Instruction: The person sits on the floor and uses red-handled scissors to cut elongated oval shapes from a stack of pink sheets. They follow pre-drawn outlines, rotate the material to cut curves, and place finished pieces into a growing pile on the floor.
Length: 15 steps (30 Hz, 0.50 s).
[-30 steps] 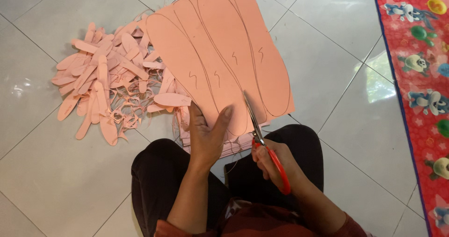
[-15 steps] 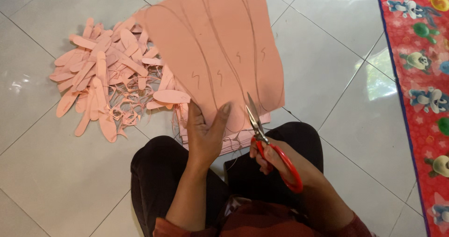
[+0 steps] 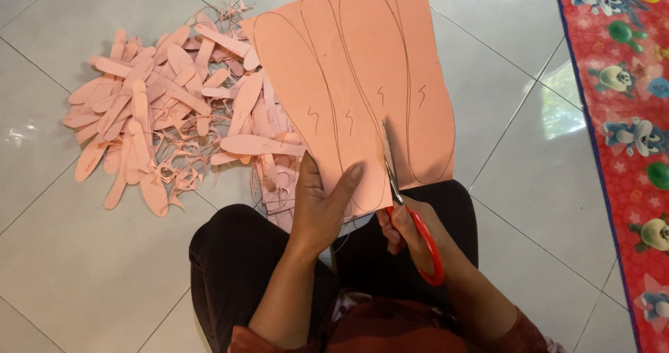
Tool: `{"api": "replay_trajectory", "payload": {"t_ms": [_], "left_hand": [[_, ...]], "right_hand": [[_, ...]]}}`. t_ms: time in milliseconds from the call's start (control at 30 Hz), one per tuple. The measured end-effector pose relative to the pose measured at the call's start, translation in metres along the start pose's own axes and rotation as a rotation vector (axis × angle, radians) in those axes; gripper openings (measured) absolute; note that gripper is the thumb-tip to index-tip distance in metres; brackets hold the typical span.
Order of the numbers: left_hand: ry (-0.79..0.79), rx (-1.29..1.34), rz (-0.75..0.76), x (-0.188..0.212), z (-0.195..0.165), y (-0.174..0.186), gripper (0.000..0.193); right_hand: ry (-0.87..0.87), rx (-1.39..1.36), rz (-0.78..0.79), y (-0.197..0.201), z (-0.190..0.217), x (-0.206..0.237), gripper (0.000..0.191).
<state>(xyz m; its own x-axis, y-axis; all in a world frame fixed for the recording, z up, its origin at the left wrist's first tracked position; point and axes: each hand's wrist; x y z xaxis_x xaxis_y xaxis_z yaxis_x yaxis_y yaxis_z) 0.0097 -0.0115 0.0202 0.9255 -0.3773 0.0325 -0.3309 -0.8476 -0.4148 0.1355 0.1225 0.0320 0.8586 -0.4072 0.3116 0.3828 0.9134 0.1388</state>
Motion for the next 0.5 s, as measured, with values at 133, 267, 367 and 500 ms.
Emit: {"api": "replay_trajectory", "payload": {"t_ms": [133,267,367,500], "left_hand": [[0.000,0.038,0.001,0.000,0.001,0.000,0.035],[-0.026,0.011,0.004,-0.001,0.002,0.002,0.036],[-0.015,0.028,0.011,-0.002,0.003,0.003,0.036],[0.004,0.026,0.012,-0.003,0.005,0.004,0.036]], "right_hand": [[-0.024,0.042,-0.018,-0.001,-0.003,-0.001,0.063],[0.007,0.111,-0.041,0.003,-0.006,-0.002,0.068],[-0.016,0.147,-0.085,0.006,-0.008,-0.002,0.072],[-0.069,0.112,-0.086,0.006,-0.013,-0.003,0.073]]}}
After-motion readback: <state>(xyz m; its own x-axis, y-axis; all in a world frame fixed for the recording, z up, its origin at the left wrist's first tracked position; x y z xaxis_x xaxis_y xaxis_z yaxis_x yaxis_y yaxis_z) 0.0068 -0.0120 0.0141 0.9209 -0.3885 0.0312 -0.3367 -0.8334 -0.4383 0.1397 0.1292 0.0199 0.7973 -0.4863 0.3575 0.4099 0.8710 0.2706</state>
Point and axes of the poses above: each hand's wrist, its own x-axis away from the middle knuckle, its own y-axis out of the back of the hand, z = x × y, and after that the axes turned 11 degrees about -z, right-handed
